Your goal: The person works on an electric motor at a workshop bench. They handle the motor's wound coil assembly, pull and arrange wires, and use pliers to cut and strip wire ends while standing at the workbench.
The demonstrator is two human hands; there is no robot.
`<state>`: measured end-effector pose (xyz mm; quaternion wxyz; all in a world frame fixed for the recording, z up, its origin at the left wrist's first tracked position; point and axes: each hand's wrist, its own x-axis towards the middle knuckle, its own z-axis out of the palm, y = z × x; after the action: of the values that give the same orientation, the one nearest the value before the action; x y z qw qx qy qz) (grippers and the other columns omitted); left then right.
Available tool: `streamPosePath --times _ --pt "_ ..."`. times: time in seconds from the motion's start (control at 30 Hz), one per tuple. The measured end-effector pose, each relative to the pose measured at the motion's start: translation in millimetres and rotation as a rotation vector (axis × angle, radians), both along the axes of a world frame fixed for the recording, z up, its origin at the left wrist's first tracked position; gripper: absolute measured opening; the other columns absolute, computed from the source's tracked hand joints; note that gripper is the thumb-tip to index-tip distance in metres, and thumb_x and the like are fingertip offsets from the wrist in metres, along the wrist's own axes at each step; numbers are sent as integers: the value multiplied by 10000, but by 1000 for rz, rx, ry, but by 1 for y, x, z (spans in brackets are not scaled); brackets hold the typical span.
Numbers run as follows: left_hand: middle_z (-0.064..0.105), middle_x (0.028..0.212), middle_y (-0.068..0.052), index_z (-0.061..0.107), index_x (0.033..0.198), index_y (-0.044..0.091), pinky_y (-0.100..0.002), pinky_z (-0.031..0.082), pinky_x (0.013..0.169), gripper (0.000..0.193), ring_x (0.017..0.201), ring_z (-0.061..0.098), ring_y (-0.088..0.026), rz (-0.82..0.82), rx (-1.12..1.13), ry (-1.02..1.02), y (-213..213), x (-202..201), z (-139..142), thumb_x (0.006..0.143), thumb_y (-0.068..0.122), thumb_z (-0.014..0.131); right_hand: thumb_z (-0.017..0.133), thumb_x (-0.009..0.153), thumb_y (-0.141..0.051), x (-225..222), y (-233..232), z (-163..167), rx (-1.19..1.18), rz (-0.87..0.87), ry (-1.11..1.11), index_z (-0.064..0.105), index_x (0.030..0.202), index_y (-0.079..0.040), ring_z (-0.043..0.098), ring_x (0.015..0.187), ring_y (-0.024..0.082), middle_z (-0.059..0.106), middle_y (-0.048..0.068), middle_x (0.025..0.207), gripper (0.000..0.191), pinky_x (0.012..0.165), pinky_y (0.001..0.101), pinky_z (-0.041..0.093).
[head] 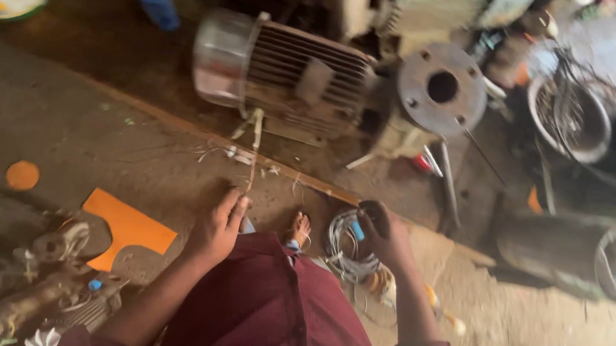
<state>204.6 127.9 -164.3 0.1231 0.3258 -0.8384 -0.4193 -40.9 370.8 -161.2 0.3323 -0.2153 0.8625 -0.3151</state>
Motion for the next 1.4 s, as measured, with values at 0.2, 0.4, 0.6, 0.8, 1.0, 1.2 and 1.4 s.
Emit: streamPosePath --times 0.2,0.4,0.6,0.8,1.0,1.2,1.4 --pt "739 997 -183 692 1140 85 -491 557 753 278 902 703 -415 -146 -48 -133 -86 51 9 983 288 587 678 945 -263 13 -69 52 -155 255 241 700 1164 -87 746 880 277 752 145 1025 282 731 397 577" --pt "754 968 -161 706 1117 74 -472 553 796 364 924 717 -370 -87 82 -428 -221 61 65 965 393 622 672 926 -205 31 -135 98 -153 109 179 705 1176 -96 769 854 219 760 107 1060 274 660 347 597" --pt "734 890 -152 688 1044 51 -478 548 783 307 875 691 -349 17 -59 -253 -339 2 116 1029 349 615 687 938 -152 38 -199 115 -176 82 418 718 1136 -66 768 854 202 767 83 984 219 726 344 578" --pt "613 1288 -231 553 1341 2 -507 492 986 451 1196 569 -433 -129 -544 395 -374 -98 97 974 196 731 703 915 -126 57 -230 115 -133 0 427 725 1127 -63 746 799 214 763 92 987 222 700 347 562" --pt "687 1123 -183 582 1236 37 -502 520 896 249 1049 649 -399 -364 -287 244 -400 -136 68 1132 263 585 698 932 -126 76 -244 118 -130 -12 389 728 1113 -67 748 809 220 751 88 950 193 697 333 565" --pt "662 952 -101 571 1117 44 -375 526 761 298 820 651 -247 -110 48 391 -361 -83 69 1195 301 441 705 917 -132 86 -237 120 -207 7 366 729 1094 -77 718 740 210 735 80 901 187 662 331 553" --pt "480 795 16 560 1183 69 -273 425 710 235 717 453 -74 -11 624 540 -332 -32 79 1215 291 489 702 958 -132 78 -217 116 -212 0 423 726 1120 -65 723 814 225 715 97 911 177 724 351 549"
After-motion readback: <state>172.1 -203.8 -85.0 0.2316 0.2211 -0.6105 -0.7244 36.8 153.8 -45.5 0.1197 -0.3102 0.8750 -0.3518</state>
